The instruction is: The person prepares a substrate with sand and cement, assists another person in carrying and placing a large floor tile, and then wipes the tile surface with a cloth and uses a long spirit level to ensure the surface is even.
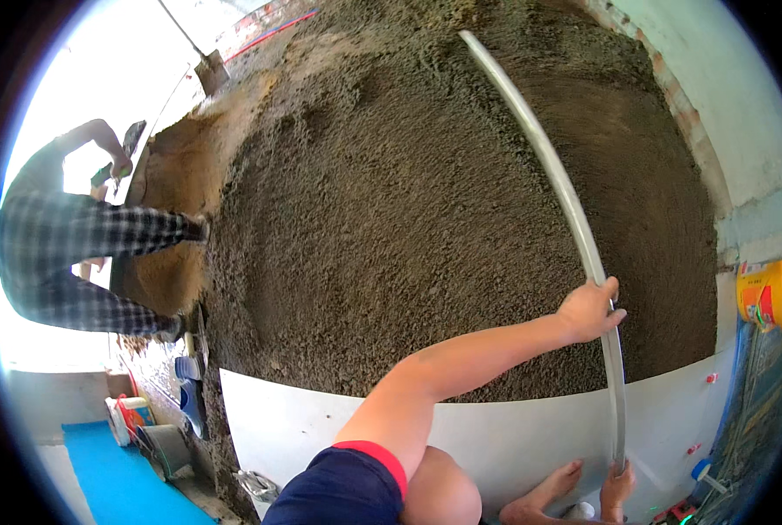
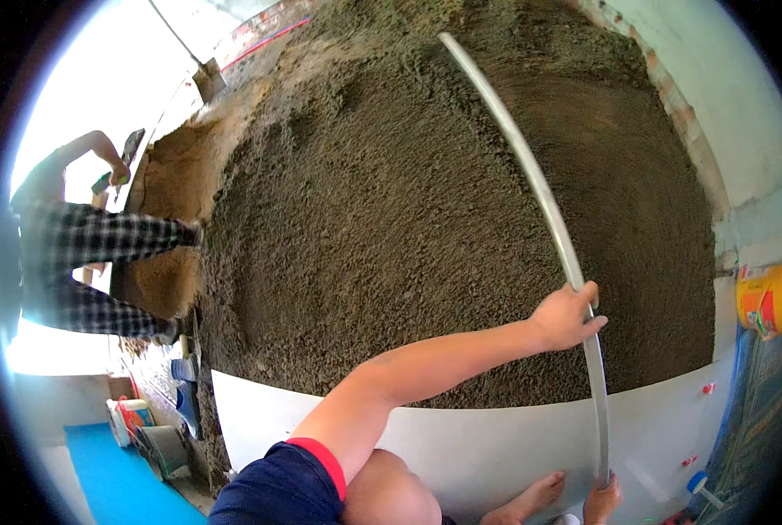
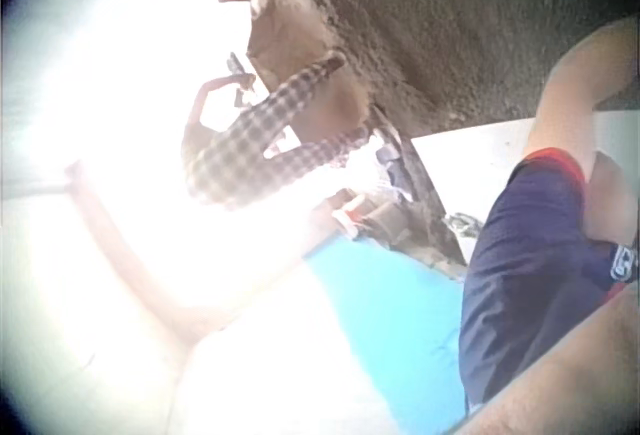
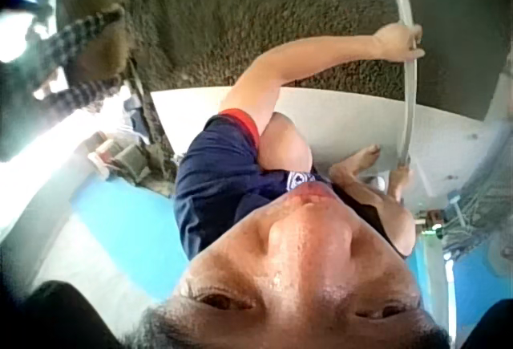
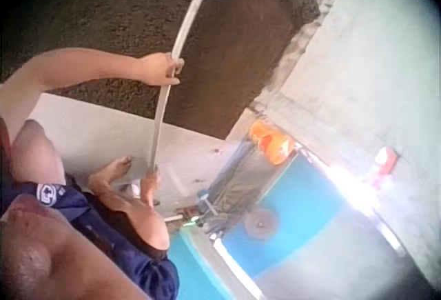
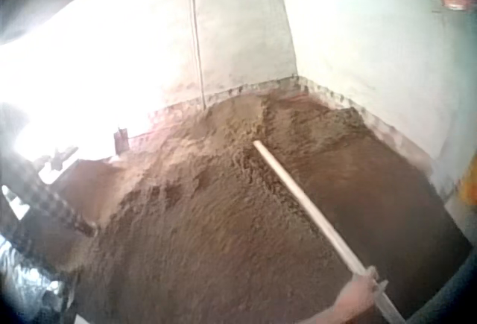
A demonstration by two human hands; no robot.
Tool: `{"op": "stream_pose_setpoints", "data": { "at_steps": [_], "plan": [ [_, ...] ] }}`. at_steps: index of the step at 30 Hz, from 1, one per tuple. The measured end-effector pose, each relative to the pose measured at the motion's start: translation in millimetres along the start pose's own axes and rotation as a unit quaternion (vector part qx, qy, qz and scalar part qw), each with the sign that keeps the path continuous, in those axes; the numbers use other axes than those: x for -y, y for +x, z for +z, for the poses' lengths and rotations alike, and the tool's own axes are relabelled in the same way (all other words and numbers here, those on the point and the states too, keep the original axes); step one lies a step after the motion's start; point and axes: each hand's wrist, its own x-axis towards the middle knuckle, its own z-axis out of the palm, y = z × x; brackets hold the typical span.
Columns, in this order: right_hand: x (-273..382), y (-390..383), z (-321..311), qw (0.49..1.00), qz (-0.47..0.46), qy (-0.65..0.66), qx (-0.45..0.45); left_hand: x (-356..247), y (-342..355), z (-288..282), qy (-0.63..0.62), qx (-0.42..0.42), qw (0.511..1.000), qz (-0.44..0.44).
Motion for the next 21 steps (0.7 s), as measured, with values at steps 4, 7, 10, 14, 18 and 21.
{"op": "stream_pose_setpoints", "data": {
  "at_steps": [4,7,10,14,18,21],
  "plan": [
    [16.4,0.6,-14.8,0.998,-0.006,-0.028,0.065,12.4,-1.8,1.2,0.010,0.018,1.000,-0.023],
    [11.9,5.5,-10.0,0.993,-0.074,-0.058,0.077,18.8,-26.4,-18.2,0.006,-0.020,0.999,-0.040],
    [37.3,25.5,-8.3,0.984,-0.148,0.001,0.095,46.1,-55.8,-52.7,0.022,-0.071,0.992,-0.100],
    [122.6,44.1,-5.4,0.979,-0.178,-0.034,0.099,91.1,-85.7,-128.5,0.036,-0.155,0.979,-0.130],
    [228.1,43.1,-18.5,0.961,-0.213,-0.044,0.172,132.7,-120.3,-196.0,0.070,-0.219,0.961,-0.156],
    [239.0,34.7,-15.9,0.952,-0.249,-0.047,0.170,139.6,-159.7,-200.8,0.048,-0.232,0.957,-0.168]
  ]
}}
